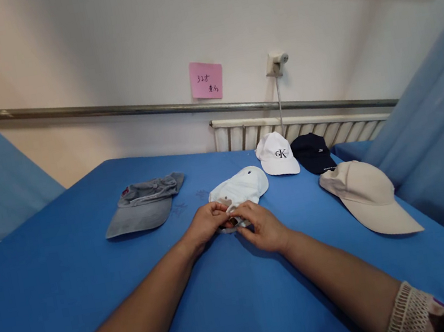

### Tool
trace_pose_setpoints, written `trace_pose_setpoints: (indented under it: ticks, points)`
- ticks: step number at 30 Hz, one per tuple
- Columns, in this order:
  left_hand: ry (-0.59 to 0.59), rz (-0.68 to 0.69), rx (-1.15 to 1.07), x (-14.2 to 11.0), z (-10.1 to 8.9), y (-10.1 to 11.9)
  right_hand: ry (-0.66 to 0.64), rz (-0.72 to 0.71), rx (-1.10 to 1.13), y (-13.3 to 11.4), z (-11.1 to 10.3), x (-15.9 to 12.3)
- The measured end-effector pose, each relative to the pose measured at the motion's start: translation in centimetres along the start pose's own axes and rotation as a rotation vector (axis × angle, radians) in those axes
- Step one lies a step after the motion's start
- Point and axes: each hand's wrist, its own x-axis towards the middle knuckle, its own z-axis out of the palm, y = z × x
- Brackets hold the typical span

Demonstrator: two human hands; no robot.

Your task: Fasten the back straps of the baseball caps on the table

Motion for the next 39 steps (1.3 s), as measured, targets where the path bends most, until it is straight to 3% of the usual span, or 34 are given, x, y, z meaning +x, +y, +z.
trace_pose_setpoints:
  ticks: [14, 21, 28, 39]
  points:
    - [-0.075, -0.048, -0.181, 0.0, -0.3, -0.1, 0.06, 0.04, 0.083, 0.6, 0.4, 0.1]
    - [-0.101, -0.049, -0.082, -0.6, 0.0, 0.5, 0.057, 0.166, 0.167, 1.2, 0.3, 0.0]
    - [-0.14, -0.023, -0.08, -1.0, 0.1, 0.6, 0.029, 0.116, 0.171, 1.1, -0.1, 0.0]
    - [-0.161, 0.024, -0.055, -0.5, 0.3, -0.3, 0.025, -0.022, -0.042, -0.2, -0.3, -0.1]
